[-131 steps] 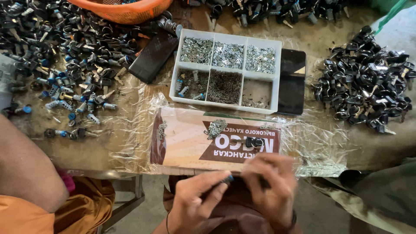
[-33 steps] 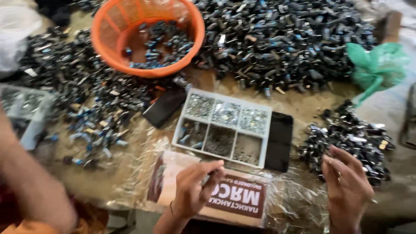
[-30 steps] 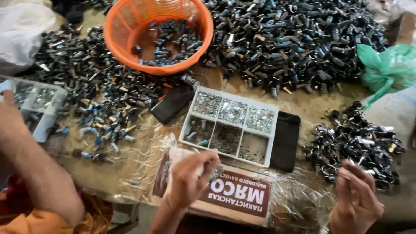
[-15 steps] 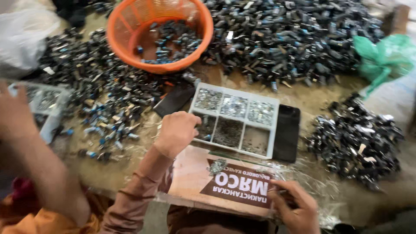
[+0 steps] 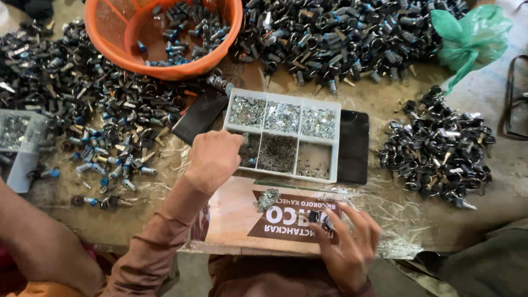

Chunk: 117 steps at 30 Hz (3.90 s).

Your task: The person sits at a workbench covered with piles of small metal parts and assembles them by hand, picking a spring and a cap-like component from a compartment tray, fitting the spring into the component, and placing the finished assembly into an orange basket. The person repeats this assembly cycle throughout the episode.

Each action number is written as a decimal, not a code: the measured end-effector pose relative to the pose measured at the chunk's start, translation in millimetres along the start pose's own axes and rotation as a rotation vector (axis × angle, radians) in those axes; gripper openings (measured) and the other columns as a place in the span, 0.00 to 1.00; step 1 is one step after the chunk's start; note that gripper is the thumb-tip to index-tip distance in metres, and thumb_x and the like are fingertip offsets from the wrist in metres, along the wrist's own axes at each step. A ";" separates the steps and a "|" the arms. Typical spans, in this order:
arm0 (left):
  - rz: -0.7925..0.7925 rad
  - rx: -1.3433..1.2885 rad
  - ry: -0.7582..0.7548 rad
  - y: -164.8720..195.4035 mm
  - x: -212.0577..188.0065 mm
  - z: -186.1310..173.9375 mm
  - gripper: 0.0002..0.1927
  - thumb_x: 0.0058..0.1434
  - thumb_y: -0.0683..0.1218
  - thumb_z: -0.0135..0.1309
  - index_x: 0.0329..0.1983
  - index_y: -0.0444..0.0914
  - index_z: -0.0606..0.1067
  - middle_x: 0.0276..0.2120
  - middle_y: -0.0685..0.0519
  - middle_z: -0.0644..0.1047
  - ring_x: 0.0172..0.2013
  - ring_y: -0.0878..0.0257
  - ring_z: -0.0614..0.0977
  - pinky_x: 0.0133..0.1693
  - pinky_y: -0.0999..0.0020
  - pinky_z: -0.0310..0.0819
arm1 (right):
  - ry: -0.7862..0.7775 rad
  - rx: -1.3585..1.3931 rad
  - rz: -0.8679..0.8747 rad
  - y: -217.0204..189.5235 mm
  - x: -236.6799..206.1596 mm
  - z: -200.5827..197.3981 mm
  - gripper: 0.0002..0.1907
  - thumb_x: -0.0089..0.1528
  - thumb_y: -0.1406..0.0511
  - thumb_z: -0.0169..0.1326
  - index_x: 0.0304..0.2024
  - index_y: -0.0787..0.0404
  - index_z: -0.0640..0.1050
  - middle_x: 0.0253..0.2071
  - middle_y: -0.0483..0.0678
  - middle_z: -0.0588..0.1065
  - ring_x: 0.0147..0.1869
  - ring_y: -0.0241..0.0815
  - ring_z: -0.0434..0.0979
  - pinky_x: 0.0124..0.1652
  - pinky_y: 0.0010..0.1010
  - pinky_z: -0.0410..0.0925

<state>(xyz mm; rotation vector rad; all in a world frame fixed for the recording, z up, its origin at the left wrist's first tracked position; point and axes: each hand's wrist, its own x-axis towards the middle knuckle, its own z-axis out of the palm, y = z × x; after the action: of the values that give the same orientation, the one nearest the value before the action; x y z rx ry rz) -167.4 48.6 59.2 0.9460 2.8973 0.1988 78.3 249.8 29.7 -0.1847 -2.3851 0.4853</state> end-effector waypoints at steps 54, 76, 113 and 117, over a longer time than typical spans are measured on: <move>0.113 -0.760 0.653 10.0 -12.3 -15.5 0.22 0.52 0.40 0.67 0.52 0.37 0.78 0.48 0.50 0.80 0.47 0.52 0.80 0.49 0.61 0.75 | -0.373 0.479 0.347 -51.8 178.9 93.2 0.06 0.55 0.69 0.64 0.35 0.62 0.85 0.35 0.46 0.81 0.36 0.43 0.80 0.38 0.29 0.71; 0.201 -0.680 0.669 13.0 3.5 -12.0 0.20 0.56 0.39 0.64 0.53 0.37 0.80 0.47 0.50 0.80 0.44 0.53 0.81 0.45 0.61 0.77 | -0.451 0.606 0.258 -29.5 194.9 96.6 0.06 0.51 0.71 0.66 0.32 0.62 0.86 0.32 0.43 0.80 0.33 0.34 0.75 0.30 0.26 0.68; 0.103 -0.709 0.753 32.3 4.8 -7.4 0.22 0.47 0.42 0.71 0.47 0.40 0.82 0.43 0.52 0.83 0.42 0.57 0.84 0.43 0.63 0.79 | -0.702 0.996 0.447 -5.7 192.7 92.3 0.07 0.61 0.66 0.63 0.39 0.65 0.85 0.32 0.43 0.80 0.35 0.28 0.73 0.36 0.23 0.66; 0.111 -0.723 0.742 31.5 3.1 -10.5 0.23 0.46 0.40 0.69 0.48 0.39 0.81 0.44 0.51 0.83 0.43 0.53 0.83 0.44 0.61 0.78 | -0.701 0.936 0.431 -4.4 188.2 96.8 0.08 0.61 0.66 0.63 0.39 0.65 0.85 0.32 0.42 0.80 0.35 0.27 0.74 0.35 0.23 0.68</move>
<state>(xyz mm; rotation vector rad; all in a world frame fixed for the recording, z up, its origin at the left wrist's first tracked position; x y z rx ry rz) -152.9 74.6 74.2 1.0111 2.8769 1.7856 -127.2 266.0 77.8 -0.1001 -2.4387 2.0692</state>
